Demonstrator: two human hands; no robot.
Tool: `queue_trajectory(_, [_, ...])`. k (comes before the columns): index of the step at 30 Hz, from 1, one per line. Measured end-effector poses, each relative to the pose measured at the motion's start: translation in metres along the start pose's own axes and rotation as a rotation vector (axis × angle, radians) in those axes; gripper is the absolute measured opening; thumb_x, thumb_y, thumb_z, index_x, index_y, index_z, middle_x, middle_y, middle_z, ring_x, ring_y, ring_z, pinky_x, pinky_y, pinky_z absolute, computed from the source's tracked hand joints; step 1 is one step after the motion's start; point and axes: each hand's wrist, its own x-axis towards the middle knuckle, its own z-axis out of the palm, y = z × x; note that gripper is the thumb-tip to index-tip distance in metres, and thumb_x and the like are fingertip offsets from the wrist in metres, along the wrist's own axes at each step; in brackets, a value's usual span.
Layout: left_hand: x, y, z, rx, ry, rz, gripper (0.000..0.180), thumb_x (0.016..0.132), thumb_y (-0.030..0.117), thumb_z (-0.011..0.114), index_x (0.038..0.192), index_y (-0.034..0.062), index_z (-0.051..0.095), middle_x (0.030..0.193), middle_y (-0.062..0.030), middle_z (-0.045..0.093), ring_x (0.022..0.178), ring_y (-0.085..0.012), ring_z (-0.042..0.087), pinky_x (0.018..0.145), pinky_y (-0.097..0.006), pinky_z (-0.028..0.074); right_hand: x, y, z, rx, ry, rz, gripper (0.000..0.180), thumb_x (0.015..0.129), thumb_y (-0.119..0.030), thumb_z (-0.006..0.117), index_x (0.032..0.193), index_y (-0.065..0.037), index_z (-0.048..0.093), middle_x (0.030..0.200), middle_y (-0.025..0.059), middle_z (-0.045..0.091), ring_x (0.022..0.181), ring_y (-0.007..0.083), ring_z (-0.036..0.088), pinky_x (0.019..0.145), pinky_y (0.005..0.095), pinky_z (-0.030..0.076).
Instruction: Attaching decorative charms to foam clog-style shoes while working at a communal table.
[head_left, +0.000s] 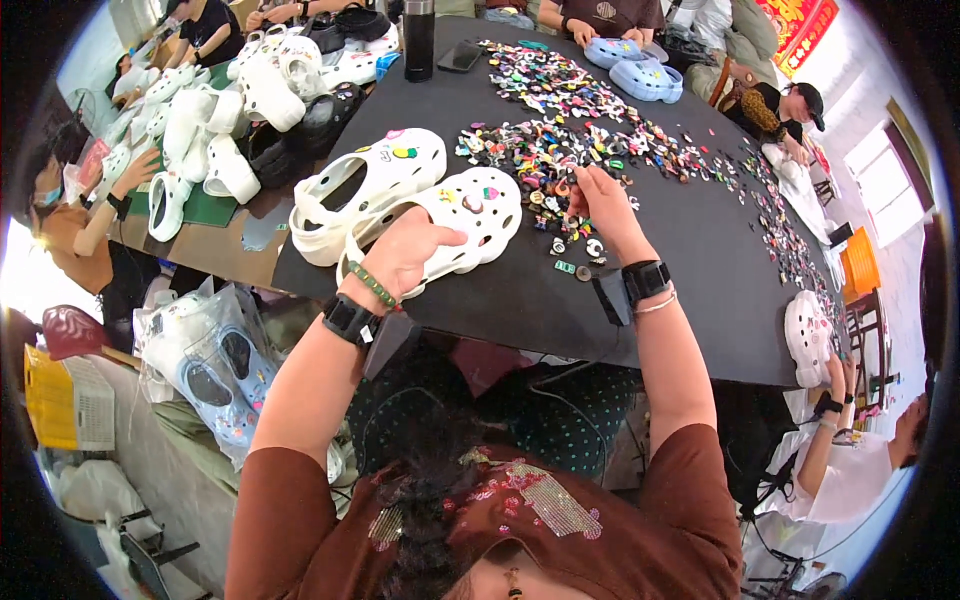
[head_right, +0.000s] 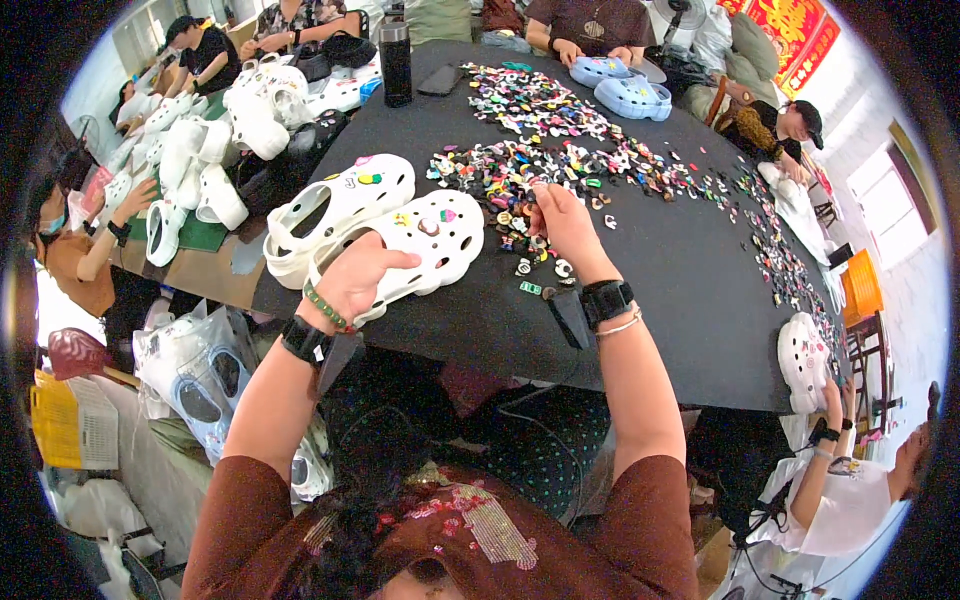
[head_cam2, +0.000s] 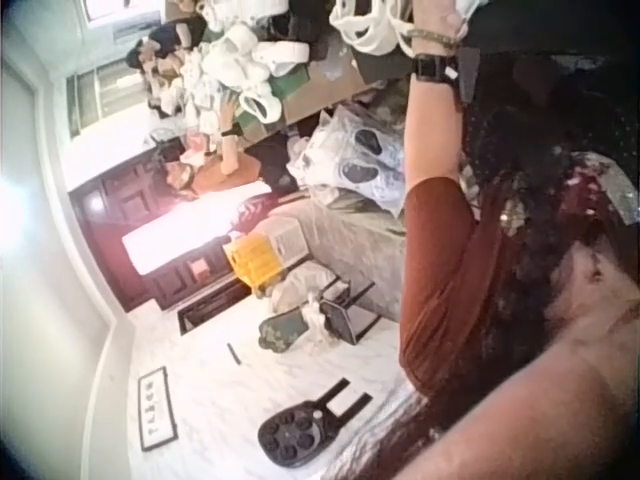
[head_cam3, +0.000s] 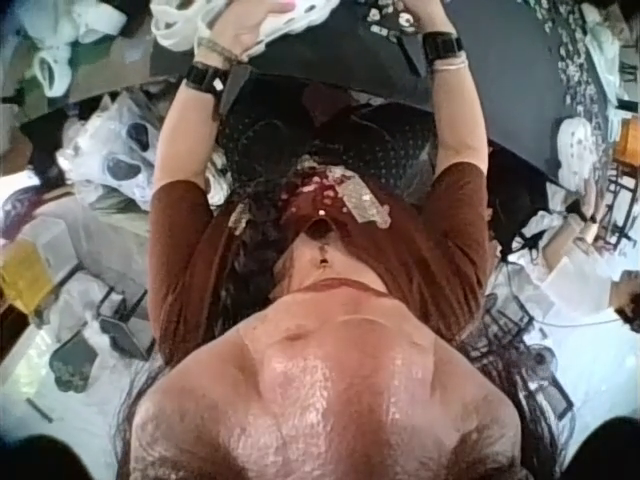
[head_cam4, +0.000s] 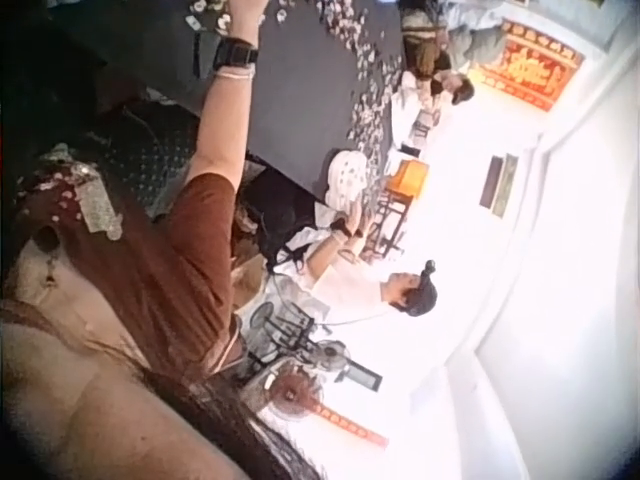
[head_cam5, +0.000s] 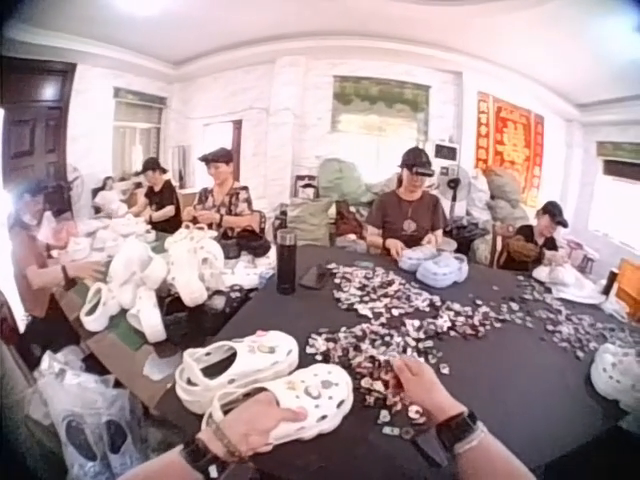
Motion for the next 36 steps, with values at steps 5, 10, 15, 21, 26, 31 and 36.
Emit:
queue_trajectory(5, [0.004,-0.004,-0.005,0.055,0.027,0.002,0.043,0.08,-0.008,0.067,0.122,-0.0085,0.057,0.119,-0.0146,0.066,0.107,-0.0225,0.065,0.095,-0.036,0.051,0.002,0.004,-0.018,-0.254,0.136,-0.062,0.034,0.101,-0.028,0.052,0.081,0.0,0.055,0.068,0.0078,0.061,0.061,0.017,0.063,0.059,0.0336,0.049])
queue_trajectory(10, [0.0,-0.002,-0.002,0.095,0.052,0.016,0.043,0.08,-0.007,0.067,0.122,-0.0094,0.056,0.12,-0.0152,0.066,0.108,-0.0224,0.064,0.096,-0.036,0.051,0.001,0.008,-0.035,-0.454,0.267,-0.119,0.023,0.094,-0.019,0.061,0.085,0.0,0.054,0.069,0.0107,0.064,0.057,0.0211,0.067,0.054,0.0347,0.049])
queue_trajectory(15, [-0.001,-0.007,-0.005,0.087,0.041,0.088,0.044,0.08,-0.008,0.066,0.122,-0.0098,0.055,0.118,-0.0159,0.065,0.104,-0.0241,0.065,0.091,-0.036,0.053,0.007,0.026,-0.048,-0.444,0.342,-0.162,0.015,0.091,-0.011,0.064,0.086,-0.001,0.054,0.072,0.0112,0.064,0.062,0.0211,0.069,0.052,0.0347,0.049])
queue_trajectory(21, [-0.001,-0.006,0.002,0.111,0.054,0.045,0.045,0.081,-0.007,0.067,0.125,-0.0082,0.054,0.123,-0.0143,0.064,0.11,-0.0222,0.063,0.099,-0.035,0.048,0.009,0.057,-0.066,-0.708,0.387,-0.222,0.021,0.084,-0.013,0.069,0.099,-0.003,0.057,0.094,0.0144,0.066,0.084,0.0274,0.068,0.074,0.0374,0.053])
queue_trajectory(26, [-0.002,-0.008,0.004,0.111,0.033,0.077,0.045,0.081,-0.008,0.065,0.125,-0.0079,0.055,0.122,-0.0146,0.065,0.108,-0.023,0.064,0.095,-0.035,0.051,-0.01,0.04,-0.048,-0.826,0.397,-0.425,0.031,0.08,-0.01,0.072,0.107,-0.005,0.058,0.116,0.0197,0.058,0.11,0.0386,0.055,0.092,0.0474,0.046])
queue_trajectory(31, [-0.009,-0.005,0.008,0.121,0.053,0.048,0.046,0.082,-0.007,0.067,0.126,-0.0073,0.054,0.123,-0.0137,0.064,0.11,-0.0226,0.063,0.098,-0.035,0.05,-0.045,-0.011,0.018,-0.583,0.151,-0.63,0.034,0.079,-0.01,0.074,0.109,-0.005,0.059,0.121,0.0179,0.055,0.116,0.038,0.051,0.101,0.0447,0.042])
queue_trajectory(36, [-0.01,-0.026,0.01,0.138,0.023,0.219,0.047,0.083,-0.006,0.066,0.128,-0.0053,0.053,0.122,-0.0109,0.064,0.109,-0.0206,0.063,0.097,-0.035,0.05,-0.052,-0.027,0.055,-0.525,-0.013,-0.708,0.043,0.076,-0.008,0.076,0.116,-0.008,0.059,0.127,0.0177,0.051,0.118,0.0375,0.049,0.1,0.0447,0.042])
